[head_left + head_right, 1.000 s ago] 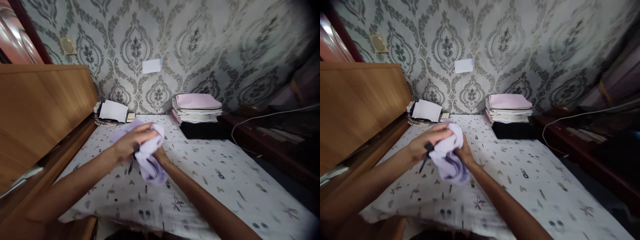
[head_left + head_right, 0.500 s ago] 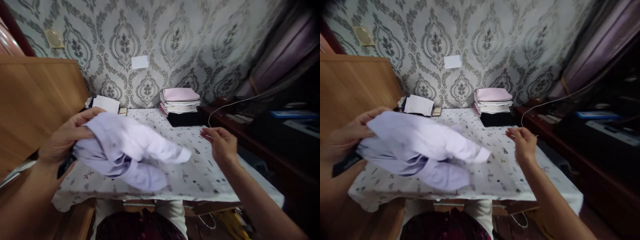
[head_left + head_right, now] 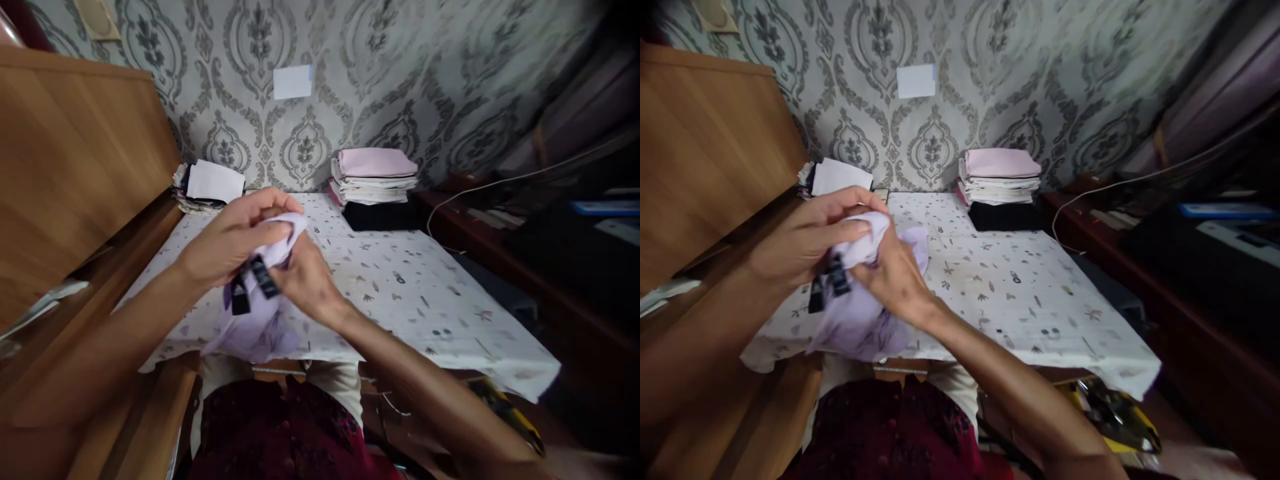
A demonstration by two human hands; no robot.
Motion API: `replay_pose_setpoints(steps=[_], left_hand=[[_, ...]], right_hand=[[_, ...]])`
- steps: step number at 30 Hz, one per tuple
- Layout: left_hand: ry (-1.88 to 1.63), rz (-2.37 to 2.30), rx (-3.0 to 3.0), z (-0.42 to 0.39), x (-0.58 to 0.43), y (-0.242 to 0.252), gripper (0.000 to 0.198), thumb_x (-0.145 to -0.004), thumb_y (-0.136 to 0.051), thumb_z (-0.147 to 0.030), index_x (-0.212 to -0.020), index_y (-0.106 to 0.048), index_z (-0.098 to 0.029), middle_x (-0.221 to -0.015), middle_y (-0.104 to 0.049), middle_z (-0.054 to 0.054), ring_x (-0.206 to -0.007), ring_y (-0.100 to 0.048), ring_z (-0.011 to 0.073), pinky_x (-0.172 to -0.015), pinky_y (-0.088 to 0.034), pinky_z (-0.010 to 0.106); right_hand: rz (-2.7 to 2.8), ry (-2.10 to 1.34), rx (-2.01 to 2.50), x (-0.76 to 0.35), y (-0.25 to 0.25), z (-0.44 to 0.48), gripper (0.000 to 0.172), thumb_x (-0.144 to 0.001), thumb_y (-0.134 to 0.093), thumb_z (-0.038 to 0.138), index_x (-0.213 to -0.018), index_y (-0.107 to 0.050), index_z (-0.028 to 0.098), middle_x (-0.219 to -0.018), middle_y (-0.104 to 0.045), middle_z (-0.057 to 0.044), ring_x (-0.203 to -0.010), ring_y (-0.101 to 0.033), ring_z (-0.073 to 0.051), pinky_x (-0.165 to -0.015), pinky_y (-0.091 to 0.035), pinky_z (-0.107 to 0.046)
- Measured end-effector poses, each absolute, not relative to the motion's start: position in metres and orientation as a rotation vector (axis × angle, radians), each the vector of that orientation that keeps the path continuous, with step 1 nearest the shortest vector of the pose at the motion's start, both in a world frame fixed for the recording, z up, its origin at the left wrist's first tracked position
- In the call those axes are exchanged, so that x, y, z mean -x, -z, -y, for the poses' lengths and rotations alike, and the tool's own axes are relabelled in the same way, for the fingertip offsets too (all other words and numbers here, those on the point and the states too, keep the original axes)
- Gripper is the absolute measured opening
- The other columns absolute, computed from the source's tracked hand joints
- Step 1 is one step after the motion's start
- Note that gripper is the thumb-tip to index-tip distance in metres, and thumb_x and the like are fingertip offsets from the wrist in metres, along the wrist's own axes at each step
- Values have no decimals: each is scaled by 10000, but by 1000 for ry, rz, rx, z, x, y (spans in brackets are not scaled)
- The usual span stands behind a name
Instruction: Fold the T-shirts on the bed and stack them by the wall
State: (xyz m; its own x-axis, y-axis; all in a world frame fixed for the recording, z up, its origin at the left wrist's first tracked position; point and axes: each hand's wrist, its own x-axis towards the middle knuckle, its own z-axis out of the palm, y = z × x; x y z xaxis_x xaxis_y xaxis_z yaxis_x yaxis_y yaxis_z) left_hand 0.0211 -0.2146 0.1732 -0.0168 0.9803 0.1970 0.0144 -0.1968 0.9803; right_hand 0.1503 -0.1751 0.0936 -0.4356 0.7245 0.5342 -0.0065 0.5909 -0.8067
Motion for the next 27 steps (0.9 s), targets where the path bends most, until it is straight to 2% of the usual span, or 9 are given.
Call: replay_pose_setpoints(steps=[2, 3, 7, 12, 16, 19, 21, 23, 27], left_hand=[[-1374, -1063, -1441, 213, -15, -160, 298, -771, -708, -161, -1064, -667, -189, -908, -675, 21, -809, -677, 168, -660, -537, 239], [-1395, -1063, -1484, 213, -9, -148, 381, -788, -718, -211, -1157, -623, -219, -1029, -670, 34, -943, -673, 194, -750, -550, 276], [-1162, -1288, -1580, 223, 20, -78, 549, -814, -738, -385, -1293, -507, -250, -1306, -578, 96, -1230, -554, 272, -946, -509, 404], [-694, -1371, -1761, 236, 20, -12, 282, -861, -647, -437, -1057, -622, -237, -1052, -663, 77, -1004, -616, 293, -840, -498, 427], [-593, -1269, -2079, 231, 4, -4, 223, -865, -645, -434, -970, -634, -238, -1032, -639, 76, -1022, -579, 301, -899, -469, 443], [-533, -1264, -2078, 226, -1, -8, 267, -874, -637, -463, -988, -620, -222, -1040, -621, 86, -1036, -570, 303, -906, -470, 448], [-510, -1235, -2055, 226, 1, -12, 291, -874, -641, -461, -1025, -620, -214, -1078, -622, 97, -1072, -567, 310, -933, -468, 453], [-501, -1176, -2015, 227, 7, -14, 278, -890, -627, -421, -1075, -618, -213, -1120, -629, 95, -1096, -574, 295, -957, -471, 433], [-554, -1175, -1948, 225, 28, -8, 245, -903, -499, -213, -1116, -622, -223, -1154, -650, 69, -1104, -605, 240, -973, -479, 378]], right_hand=[[1787, -974, 567, -150, -98, 158, 219, -762, -736, 350, -901, -682, 190, -836, -688, -25, -816, -651, -212, -740, -544, -356], [1725, -984, 590, -155, -97, 151, 171, -753, -732, 341, -778, -651, 192, -743, -655, -3, -726, -626, -182, -677, -524, -321], [1343, -911, 790, -208, -79, 129, 181, -706, -735, 299, -670, -583, 208, -639, -592, 45, -562, -535, -117, -545, -453, -255], [1412, -519, 1162, -308, -38, 119, 144, -727, -714, 324, -809, -647, 226, -747, -659, -7, -674, -622, -198, -646, -540, -362], [1810, -86, 1327, -337, -18, 138, 484, -784, -701, 308, -1254, -618, 221, -1156, -689, -126, -1074, -650, -327, -912, -543, -542], [2296, -294, 989, -305, -13, 168, 390, -938, -585, 287, -1327, -582, 259, -1327, -631, -110, -1198, -623, -263, -963, -559, -484], [2570, -389, 718, -270, -10, 186, 471, -940, -613, 279, -1401, -528, 243, -1448, -547, -129, -1276, -575, -252, -1001, -547, -461], [2729, -304, 582, -239, -7, 198, 499, -902, -668, 263, -1379, -543, 193, -1415, -561, -167, -1258, -568, -293, -976, -550, -495], [2870, -120, 548, -209, -6, 205, 96, -917, -600, 202, -970, -678, 220, -1061, -690, -101, -1012, -632, -286, -831, -576, -466]])
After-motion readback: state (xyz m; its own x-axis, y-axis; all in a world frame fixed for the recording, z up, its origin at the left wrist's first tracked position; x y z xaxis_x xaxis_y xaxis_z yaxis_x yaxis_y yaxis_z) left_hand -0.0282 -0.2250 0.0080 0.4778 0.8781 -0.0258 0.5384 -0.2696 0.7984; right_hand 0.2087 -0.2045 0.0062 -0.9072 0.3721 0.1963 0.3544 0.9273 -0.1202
